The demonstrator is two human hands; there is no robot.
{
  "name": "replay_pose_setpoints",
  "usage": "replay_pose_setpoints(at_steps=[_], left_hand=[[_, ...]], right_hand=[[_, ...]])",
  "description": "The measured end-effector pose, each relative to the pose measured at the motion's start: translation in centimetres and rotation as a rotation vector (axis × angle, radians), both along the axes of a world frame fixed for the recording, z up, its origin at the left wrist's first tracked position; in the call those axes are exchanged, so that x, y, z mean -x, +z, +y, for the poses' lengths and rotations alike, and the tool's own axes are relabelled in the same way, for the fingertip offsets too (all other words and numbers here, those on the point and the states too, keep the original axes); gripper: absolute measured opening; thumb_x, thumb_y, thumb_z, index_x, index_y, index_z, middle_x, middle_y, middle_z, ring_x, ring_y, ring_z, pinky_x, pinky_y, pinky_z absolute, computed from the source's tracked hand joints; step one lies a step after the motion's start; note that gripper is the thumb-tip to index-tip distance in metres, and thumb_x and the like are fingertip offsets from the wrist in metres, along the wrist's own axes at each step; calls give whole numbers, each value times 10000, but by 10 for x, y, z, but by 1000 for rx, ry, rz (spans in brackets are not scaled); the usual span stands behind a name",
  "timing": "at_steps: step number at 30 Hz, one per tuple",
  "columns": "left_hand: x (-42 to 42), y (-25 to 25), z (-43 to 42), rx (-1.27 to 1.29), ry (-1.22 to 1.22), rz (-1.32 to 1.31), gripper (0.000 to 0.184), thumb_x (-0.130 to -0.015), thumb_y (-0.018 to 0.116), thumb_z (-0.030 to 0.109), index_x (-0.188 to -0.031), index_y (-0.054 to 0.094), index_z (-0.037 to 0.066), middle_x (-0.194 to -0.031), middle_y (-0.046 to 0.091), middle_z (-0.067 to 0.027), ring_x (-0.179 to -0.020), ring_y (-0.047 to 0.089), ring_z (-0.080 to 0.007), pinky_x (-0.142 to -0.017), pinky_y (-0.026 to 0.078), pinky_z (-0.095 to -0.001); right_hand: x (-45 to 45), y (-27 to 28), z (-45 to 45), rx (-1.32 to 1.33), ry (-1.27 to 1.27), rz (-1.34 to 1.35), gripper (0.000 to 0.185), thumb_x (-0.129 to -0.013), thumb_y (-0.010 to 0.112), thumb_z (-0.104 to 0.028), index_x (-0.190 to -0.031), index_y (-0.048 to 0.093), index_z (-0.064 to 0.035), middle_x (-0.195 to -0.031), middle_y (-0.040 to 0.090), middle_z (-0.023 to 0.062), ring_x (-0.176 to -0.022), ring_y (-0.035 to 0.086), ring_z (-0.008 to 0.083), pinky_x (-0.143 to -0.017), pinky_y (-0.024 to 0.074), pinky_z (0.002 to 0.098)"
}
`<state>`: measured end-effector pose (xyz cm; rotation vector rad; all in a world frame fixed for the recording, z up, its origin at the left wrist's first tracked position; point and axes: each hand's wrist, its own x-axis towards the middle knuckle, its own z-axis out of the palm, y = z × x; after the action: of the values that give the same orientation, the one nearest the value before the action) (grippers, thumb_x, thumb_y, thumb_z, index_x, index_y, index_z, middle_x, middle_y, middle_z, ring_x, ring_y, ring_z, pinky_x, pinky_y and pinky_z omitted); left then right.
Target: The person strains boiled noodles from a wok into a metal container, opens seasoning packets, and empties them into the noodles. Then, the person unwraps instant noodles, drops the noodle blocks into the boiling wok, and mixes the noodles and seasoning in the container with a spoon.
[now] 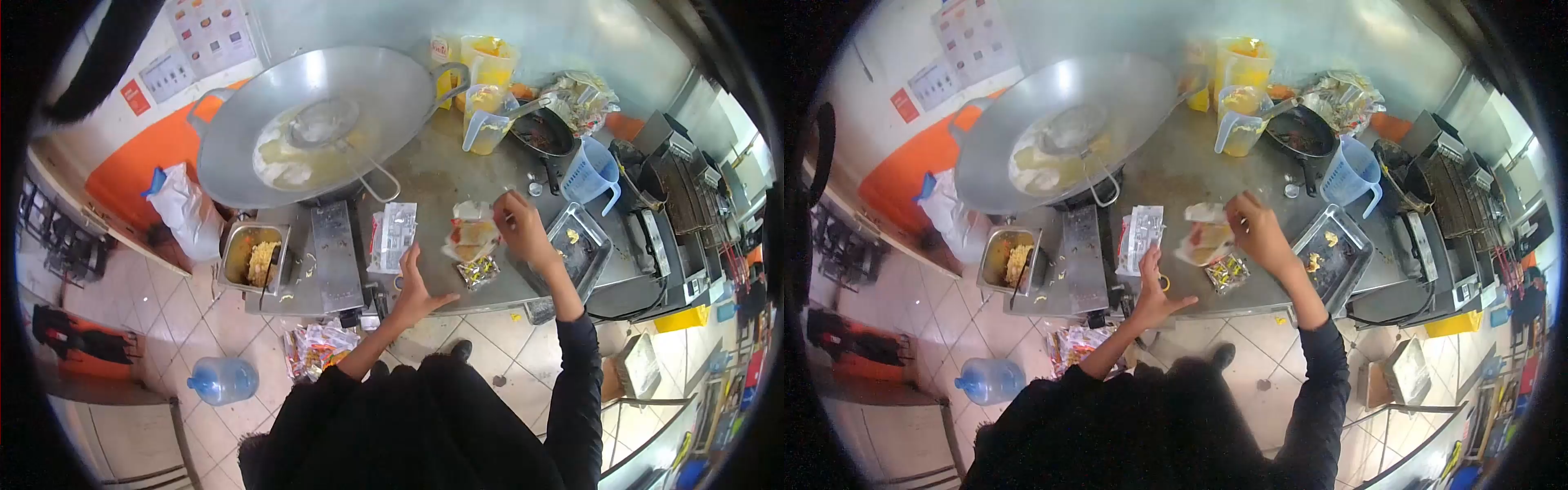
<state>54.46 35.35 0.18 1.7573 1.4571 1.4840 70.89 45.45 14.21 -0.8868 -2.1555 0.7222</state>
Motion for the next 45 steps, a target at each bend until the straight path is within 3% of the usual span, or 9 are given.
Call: replay_pose_setpoints(at_steps=[3, 13, 24, 29, 36, 38, 39, 41, 45], left_hand=[[3, -5, 0, 9, -12, -131, 991, -531, 727, 236, -1210, 38, 19, -1241, 68, -138, -1149, 173, -241, -922, 239, -350], [26, -10, -28, -49, -221, -655, 738, -521, 706, 47, -1099, 249, 66, -1020, 334, -81, -967, 379, -198, -837, 317, -288], [44, -4, -47, -367, 31, -328, 602, -526, 654, -19, -1021, 320, 55, -956, 342, -102, -897, 380, -218, -790, 317, -298], [50, 8, -69, -200, 216, -5, 549, -560, 616, -42, -1018, 324, 32, -960, 342, -113, -906, 386, -225, -795, 321, -301], [65, -11, -111, 8, 79, -425, 616, -608, 582, -41, -1104, 222, 27, -1003, 335, -94, -927, 388, -190, -816, 322, -293], [71, -16, -126, 45, 87, -395, 635, -653, 553, -26, -1137, 145, 30, -1007, 345, -77, -934, 380, -160, -822, 319, -297], [72, -19, -133, 47, 113, -403, 635, -653, 553, -26, -1137, 145, 30, -1007, 345, -77, -934, 380, -160, -822, 319, -297], [69, -25, -149, 190, 30, -1027, 537, -714, 484, -17, -1138, 157, 33, -984, 361, -70, -974, 364, -155, -820, 323, -285], [73, -50, -168, 262, 61, -849, 383, -770, 466, 66, -1104, 280, 33, -964, 449, -72, -911, 430, -132, -767, 365, -263]], right_hand=[[13, 17, -47, -164, 192, -92, 156, -619, 485, 110, -707, 505, -16, -826, 434, 97, -671, 506, 233, -586, 419, 269], [49, 41, -129, -280, 249, -455, 238, -628, 610, -187, -807, 577, -34, -1047, 373, 120, -850, 459, 260, -642, 427, 349], [76, 29, -149, -649, 198, -462, 132, -546, 598, -133, -627, 542, -44, -1094, 402, 124, -924, 427, 245, -698, 378, 346], [67, 53, -146, -337, -44, -17, 82, -590, 537, 4, -666, 516, -20, -997, 477, 144, -835, 496, 241, -649, 396, 288], [-2, -60, -39, 364, -392, 243, 118, -736, 488, -131, -763, 507, -18, -689, 531, 120, -607, 519, 216, -525, 383, 278], [-4, -114, -19, -658, -581, -425, 258, -745, 519, -257, -814, 520, -8, -693, 549, 131, -639, 535, 274, -565, 403, 330], [8, -123, -16, -659, -554, -424, 258, -745, 519, -257, -814, 520, -8, -693, 549, 131, -639, 535, 274, -565, 403, 330], [41, -142, -21, 20, -391, -175, 404, -709, 536, -370, -869, 523, 1, -768, 558, 157, -742, 535, 309, -637, 408, 363], [118, -188, -8, 266, -469, -383, 444, -662, 562, -407, -890, 527, -28, -747, 563, 149, -738, 537, 288, -654, 409, 339]])
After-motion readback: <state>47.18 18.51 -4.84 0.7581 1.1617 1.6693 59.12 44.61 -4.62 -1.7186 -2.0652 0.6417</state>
